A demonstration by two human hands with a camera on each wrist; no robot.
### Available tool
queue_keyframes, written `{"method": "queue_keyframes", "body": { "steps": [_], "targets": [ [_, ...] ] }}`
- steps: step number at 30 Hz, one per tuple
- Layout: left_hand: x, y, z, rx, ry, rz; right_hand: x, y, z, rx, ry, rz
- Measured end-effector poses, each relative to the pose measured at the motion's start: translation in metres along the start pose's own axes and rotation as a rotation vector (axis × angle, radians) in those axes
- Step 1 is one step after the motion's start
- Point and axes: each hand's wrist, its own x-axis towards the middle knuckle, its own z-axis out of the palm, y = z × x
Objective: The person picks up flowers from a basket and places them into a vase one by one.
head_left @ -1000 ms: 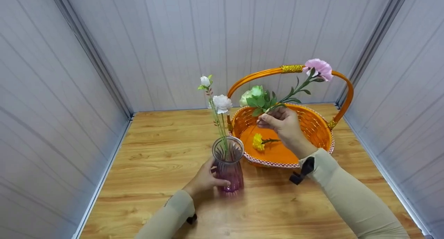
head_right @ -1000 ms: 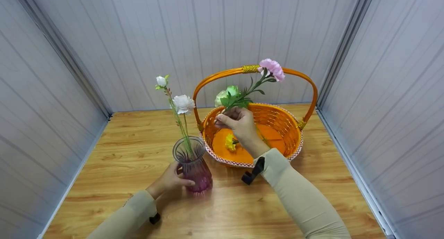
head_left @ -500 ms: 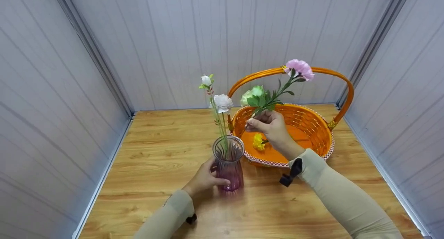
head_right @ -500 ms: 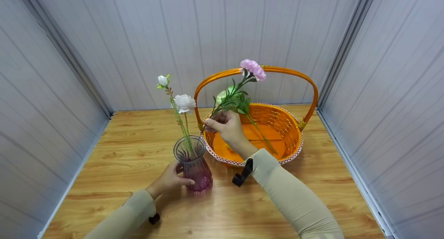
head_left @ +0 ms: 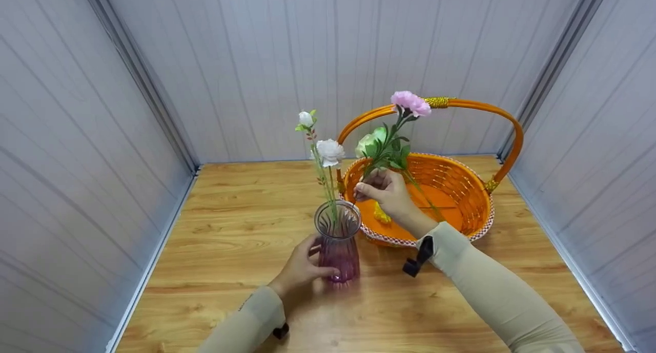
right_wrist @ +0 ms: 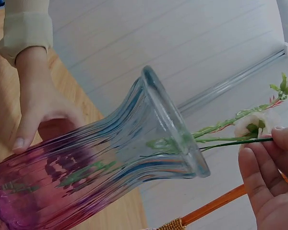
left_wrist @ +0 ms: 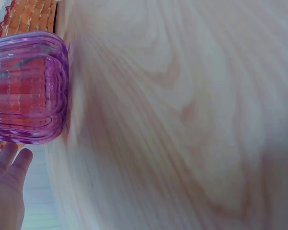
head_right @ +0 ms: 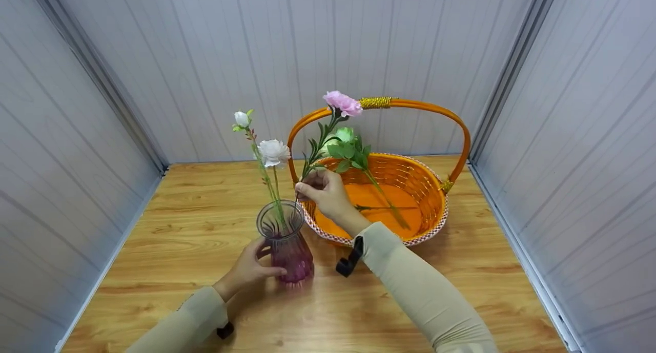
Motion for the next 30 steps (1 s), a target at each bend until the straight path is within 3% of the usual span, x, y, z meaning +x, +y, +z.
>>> {"method": "queue_keyframes", "body": {
  "steps": [5,11,24,30],
  "targets": [
    [-0.003,0.003,0.003,0.039,0.045,0.023,0.002,0.006,0.002,-0.026,-0.009,0.001],
    [-0.006,0.005,0.007,-0.019,0.067,0.008,0.004,0.012,0.004,-0.056,-0.039,0.028],
    [-0.002,0.005,0.005,-0.044,0.054,-0.029,0.004,0.020,0.010,-0.197,-0.128,-0.003],
    [-0.001,0.005,0.004,-0.056,0.044,-0.042,0.001,0.019,0.013,-0.344,-0.166,-0.002]
  ]
}}
